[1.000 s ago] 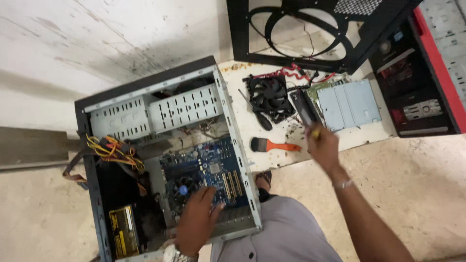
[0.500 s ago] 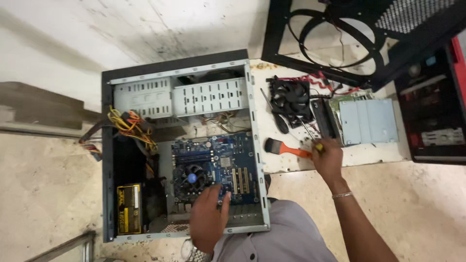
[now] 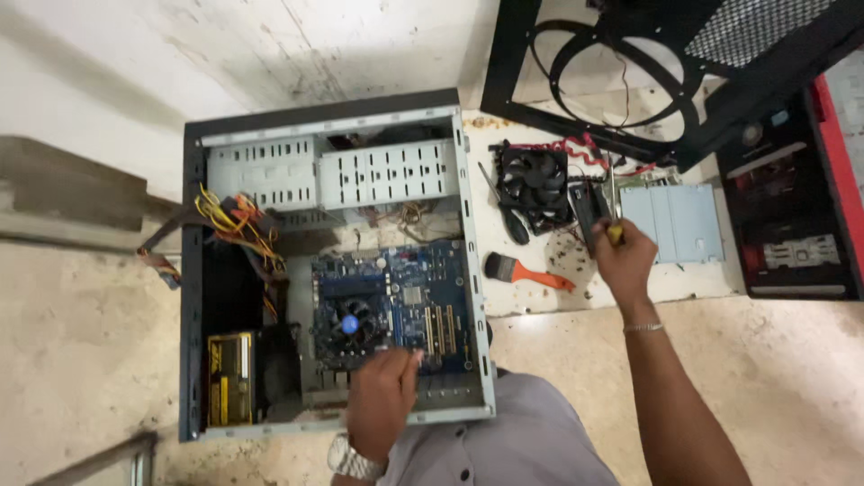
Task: The person installs a green RAM stick into a blue motherboard and then places the motherboard into a computer case. They use a screwdriver to secure the motherboard to the case with screws.
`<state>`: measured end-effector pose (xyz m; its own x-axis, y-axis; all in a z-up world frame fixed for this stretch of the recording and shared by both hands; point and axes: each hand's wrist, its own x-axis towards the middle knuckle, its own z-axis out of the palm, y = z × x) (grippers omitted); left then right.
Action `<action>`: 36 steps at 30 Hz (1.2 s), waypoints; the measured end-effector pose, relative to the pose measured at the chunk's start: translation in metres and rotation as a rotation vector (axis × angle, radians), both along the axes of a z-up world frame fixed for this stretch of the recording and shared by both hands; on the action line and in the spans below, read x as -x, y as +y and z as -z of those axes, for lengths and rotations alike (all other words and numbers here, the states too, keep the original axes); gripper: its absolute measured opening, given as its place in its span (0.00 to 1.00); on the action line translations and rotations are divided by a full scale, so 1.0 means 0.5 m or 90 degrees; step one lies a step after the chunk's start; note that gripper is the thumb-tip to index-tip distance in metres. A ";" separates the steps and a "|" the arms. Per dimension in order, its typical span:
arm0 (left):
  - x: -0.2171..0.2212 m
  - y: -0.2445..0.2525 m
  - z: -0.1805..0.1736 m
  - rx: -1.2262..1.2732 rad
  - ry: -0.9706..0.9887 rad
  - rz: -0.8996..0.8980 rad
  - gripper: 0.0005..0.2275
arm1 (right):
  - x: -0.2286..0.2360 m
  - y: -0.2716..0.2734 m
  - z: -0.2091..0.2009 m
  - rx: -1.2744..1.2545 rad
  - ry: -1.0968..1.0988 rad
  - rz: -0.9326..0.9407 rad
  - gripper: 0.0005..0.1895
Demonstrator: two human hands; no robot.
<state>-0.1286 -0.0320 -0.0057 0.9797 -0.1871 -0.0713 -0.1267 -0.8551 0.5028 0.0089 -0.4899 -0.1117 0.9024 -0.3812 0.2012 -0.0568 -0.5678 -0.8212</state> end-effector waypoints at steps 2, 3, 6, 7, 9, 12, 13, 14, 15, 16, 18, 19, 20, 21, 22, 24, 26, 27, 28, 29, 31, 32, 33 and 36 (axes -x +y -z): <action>-0.005 -0.010 -0.038 0.132 -0.084 0.044 0.14 | 0.005 -0.026 0.017 0.156 0.019 0.043 0.16; -0.002 -0.008 -0.032 0.134 -0.075 0.047 0.14 | 0.009 -0.023 0.010 0.158 0.028 0.047 0.16; 0.015 -0.011 -0.028 0.107 -0.141 0.088 0.10 | 0.041 -0.023 0.007 0.154 0.086 0.007 0.14; 0.015 -0.013 -0.034 0.076 -0.157 0.067 0.07 | 0.043 -0.021 0.020 0.129 0.111 -0.001 0.09; 0.021 -0.012 -0.034 0.045 -0.171 0.041 0.09 | 0.057 -0.016 0.054 0.103 0.137 -0.013 0.08; 0.022 -0.013 -0.026 0.028 -0.192 0.020 0.11 | 0.073 -0.012 0.095 0.202 0.162 -0.017 0.06; 0.019 -0.014 -0.025 0.028 -0.157 0.017 0.12 | 0.077 -0.006 0.105 0.206 0.151 -0.025 0.09; 0.017 -0.016 -0.023 0.028 -0.123 0.015 0.14 | 0.080 -0.002 0.116 0.211 0.140 -0.033 0.12; 0.011 -0.016 -0.024 0.024 -0.131 0.018 0.14 | 0.068 -0.002 0.125 0.207 0.132 -0.030 0.12; 0.004 -0.017 -0.020 0.001 -0.088 0.013 0.15 | 0.054 -0.004 0.139 0.195 0.105 -0.054 0.09; 0.014 -0.017 -0.014 -0.021 -0.022 0.018 0.15 | 0.071 -0.005 0.159 0.182 0.101 -0.071 0.18; 0.014 -0.015 -0.010 -0.013 -0.063 0.038 0.16 | 0.070 0.000 0.163 0.183 0.106 -0.069 0.15; 0.013 -0.011 -0.006 -0.004 -0.104 0.058 0.17 | 0.069 0.005 0.168 0.184 0.110 -0.067 0.13; 0.013 -0.014 -0.009 -0.004 -0.093 0.061 0.17 | 0.071 0.013 0.164 0.183 0.121 -0.066 0.13; 0.014 -0.014 -0.015 0.005 -0.092 0.064 0.18 | 0.073 0.022 0.157 0.174 0.135 -0.060 0.15; 0.015 -0.012 -0.018 0.012 -0.101 0.061 0.18 | 0.074 0.033 0.164 0.165 0.137 -0.058 0.18; 0.006 -0.010 -0.019 0.008 -0.013 0.044 0.18 | 0.056 0.029 0.183 0.263 0.183 -0.039 0.16; 0.006 -0.011 -0.020 0.007 -0.038 0.033 0.18 | 0.063 0.031 0.161 0.266 0.156 -0.045 0.16; 0.006 -0.011 -0.022 0.033 -0.021 0.019 0.14 | 0.069 0.033 0.142 0.201 0.183 -0.038 0.14; 0.009 -0.010 -0.022 0.058 -0.001 0.003 0.10 | 0.079 0.038 0.129 0.135 0.213 -0.037 0.12; -0.018 -0.010 -0.045 0.080 0.060 0.012 0.10 | 0.080 0.038 0.105 0.152 0.153 -0.038 0.13; -0.017 -0.011 -0.047 0.105 0.142 0.033 0.10 | 0.104 0.035 0.104 0.168 0.115 -0.030 0.14; -0.010 -0.014 -0.057 0.106 0.158 0.026 0.10 | 0.125 0.077 0.028 0.169 0.131 -0.037 0.14; 0.007 -0.034 -0.084 0.221 0.007 0.099 0.10 | 0.178 0.200 -0.190 -0.078 0.124 -0.019 0.08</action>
<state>-0.1320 -0.0488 0.0365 0.9371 -0.3489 0.0123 -0.2351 -0.6047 0.7609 -0.0803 -0.3900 -0.0167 0.9310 -0.3643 -0.0240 -0.2054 -0.4682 -0.8594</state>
